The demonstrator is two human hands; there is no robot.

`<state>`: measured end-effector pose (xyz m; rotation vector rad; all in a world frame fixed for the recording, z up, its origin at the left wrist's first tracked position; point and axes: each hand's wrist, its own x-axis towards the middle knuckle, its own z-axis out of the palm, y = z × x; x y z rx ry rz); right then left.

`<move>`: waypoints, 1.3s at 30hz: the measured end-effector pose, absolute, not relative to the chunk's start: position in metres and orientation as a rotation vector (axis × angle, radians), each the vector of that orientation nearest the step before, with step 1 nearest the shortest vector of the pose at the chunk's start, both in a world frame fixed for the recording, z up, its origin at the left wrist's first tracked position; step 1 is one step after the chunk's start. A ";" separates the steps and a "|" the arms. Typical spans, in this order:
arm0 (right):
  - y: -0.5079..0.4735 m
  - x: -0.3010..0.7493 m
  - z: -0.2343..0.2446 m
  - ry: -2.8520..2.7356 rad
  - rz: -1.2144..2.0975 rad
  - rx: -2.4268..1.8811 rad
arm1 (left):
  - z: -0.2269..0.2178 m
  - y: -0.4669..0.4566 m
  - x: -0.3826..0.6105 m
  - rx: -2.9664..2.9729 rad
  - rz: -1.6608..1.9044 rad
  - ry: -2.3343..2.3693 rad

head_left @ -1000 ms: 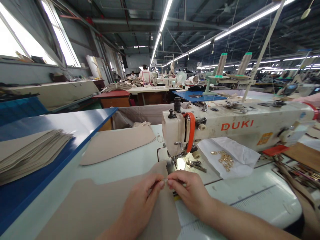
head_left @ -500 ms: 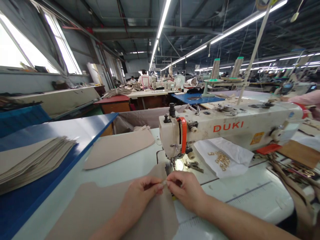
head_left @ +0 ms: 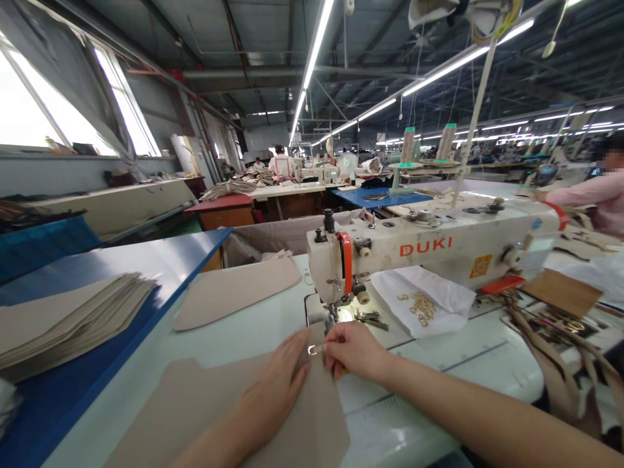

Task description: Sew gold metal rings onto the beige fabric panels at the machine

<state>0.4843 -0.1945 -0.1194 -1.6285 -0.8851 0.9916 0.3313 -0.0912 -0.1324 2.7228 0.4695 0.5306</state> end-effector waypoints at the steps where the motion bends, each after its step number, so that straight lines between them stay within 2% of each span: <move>1: -0.192 0.485 -0.118 -0.872 1.028 -1.637 | -0.135 -0.095 0.329 2.727 0.529 0.491; 7: -0.183 0.489 -0.111 -0.852 1.151 -1.708 | -0.130 -0.102 0.323 2.729 0.549 0.470; 17: -0.182 0.493 -0.099 -0.939 1.192 -1.799 | -0.116 -0.106 0.358 2.810 0.911 0.145; 27: -0.176 0.504 -0.103 -1.162 1.153 -1.902 | -0.121 -0.108 0.362 2.868 0.845 0.219; 34: -0.218 0.505 -0.101 -1.505 0.601 -1.944 | -0.122 -0.106 0.363 2.866 0.853 0.174; 39: -0.259 0.509 -0.106 -2.421 -0.113 -1.616 | -0.123 -0.105 0.363 2.835 0.959 0.088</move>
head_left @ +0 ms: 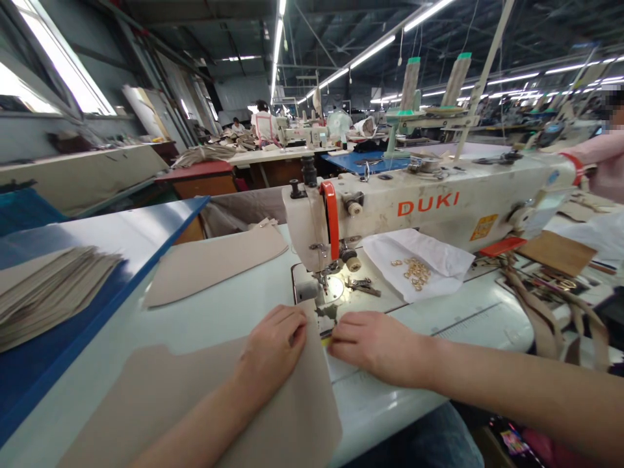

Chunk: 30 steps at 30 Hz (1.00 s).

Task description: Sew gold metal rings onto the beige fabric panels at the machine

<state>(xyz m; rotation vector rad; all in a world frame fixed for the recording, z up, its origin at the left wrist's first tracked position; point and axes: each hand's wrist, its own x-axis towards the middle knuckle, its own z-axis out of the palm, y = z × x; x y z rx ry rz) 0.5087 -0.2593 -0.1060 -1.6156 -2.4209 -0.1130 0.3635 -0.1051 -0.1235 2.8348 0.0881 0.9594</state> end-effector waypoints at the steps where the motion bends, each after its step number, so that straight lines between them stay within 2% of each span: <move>1: -0.263 0.509 -0.107 -2.490 -0.192 -1.567 | -0.124 -0.105 0.364 2.826 0.975 0.077; 11: -0.238 0.505 -0.119 -2.411 -0.423 -1.514 | -0.123 -0.102 0.361 2.811 0.893 0.075; 19: -0.231 0.505 -0.128 -2.406 -0.272 -1.499 | -0.129 -0.103 0.362 2.821 0.901 0.089; 30: -0.230 0.505 -0.135 -2.341 -0.239 -1.470 | -0.130 -0.104 0.367 2.867 0.966 0.086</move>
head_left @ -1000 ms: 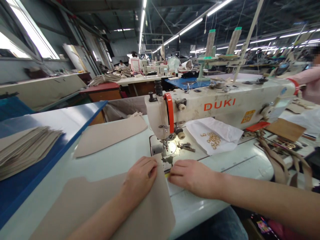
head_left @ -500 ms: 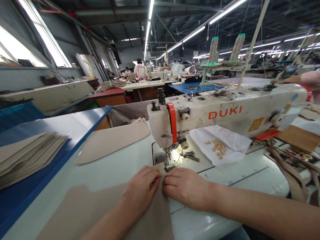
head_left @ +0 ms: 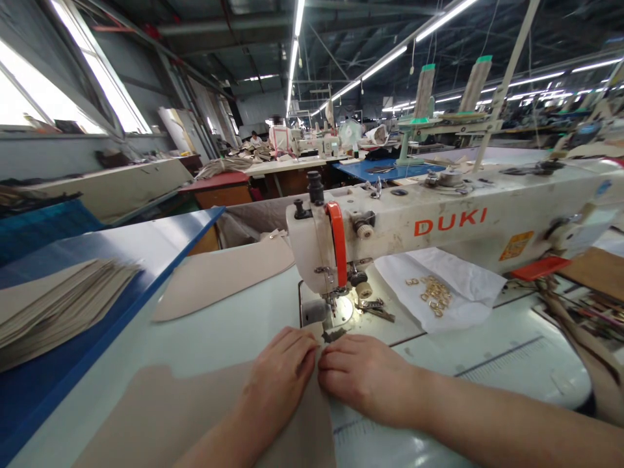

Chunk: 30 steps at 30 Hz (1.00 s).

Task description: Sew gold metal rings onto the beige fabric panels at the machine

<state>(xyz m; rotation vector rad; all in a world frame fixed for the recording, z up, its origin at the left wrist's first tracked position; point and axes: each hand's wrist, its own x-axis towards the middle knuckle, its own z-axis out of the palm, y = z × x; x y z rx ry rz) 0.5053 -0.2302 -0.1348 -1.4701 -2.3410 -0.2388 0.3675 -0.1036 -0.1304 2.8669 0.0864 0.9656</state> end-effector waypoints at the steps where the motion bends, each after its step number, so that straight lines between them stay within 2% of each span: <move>1: -0.230 0.505 -0.135 -2.338 -0.239 -1.471 | -0.130 -0.104 0.368 2.874 0.970 0.084; 30: -0.229 0.505 -0.131 -2.265 -0.283 -1.547 | -0.127 -0.102 0.367 2.876 0.925 0.027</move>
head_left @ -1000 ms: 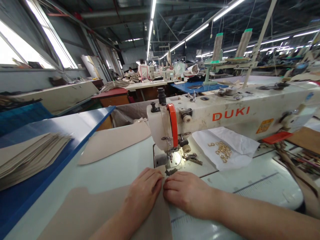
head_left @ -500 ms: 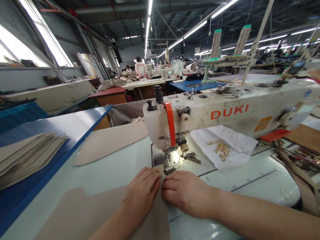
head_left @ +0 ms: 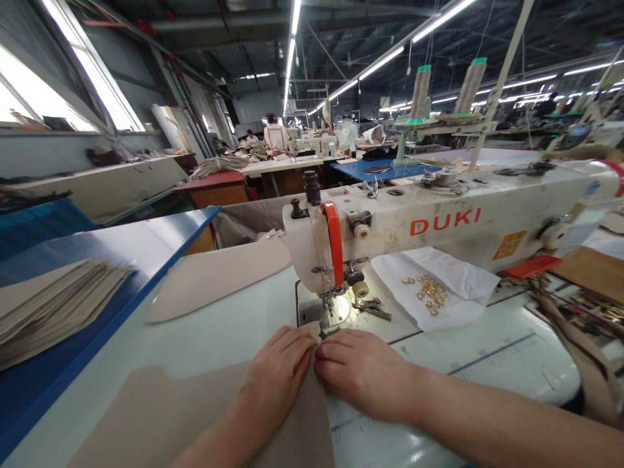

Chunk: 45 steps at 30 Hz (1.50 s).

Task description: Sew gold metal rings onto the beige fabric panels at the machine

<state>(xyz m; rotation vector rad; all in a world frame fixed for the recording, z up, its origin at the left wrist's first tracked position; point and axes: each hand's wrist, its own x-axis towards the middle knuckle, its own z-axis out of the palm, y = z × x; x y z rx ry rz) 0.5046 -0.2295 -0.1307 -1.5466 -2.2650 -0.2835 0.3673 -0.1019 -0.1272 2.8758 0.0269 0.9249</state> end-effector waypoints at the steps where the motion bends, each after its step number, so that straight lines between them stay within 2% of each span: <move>1: -0.229 0.504 -0.130 -2.248 -0.304 -1.566 | -0.127 -0.102 0.367 2.866 0.925 0.033; 21: -0.226 0.499 -0.121 -2.351 -0.373 -1.655 | -0.122 -0.107 0.357 2.825 0.891 0.132; 45: -0.216 0.542 -0.121 -2.268 -0.377 -1.778 | -0.130 -0.080 0.411 2.817 0.966 0.047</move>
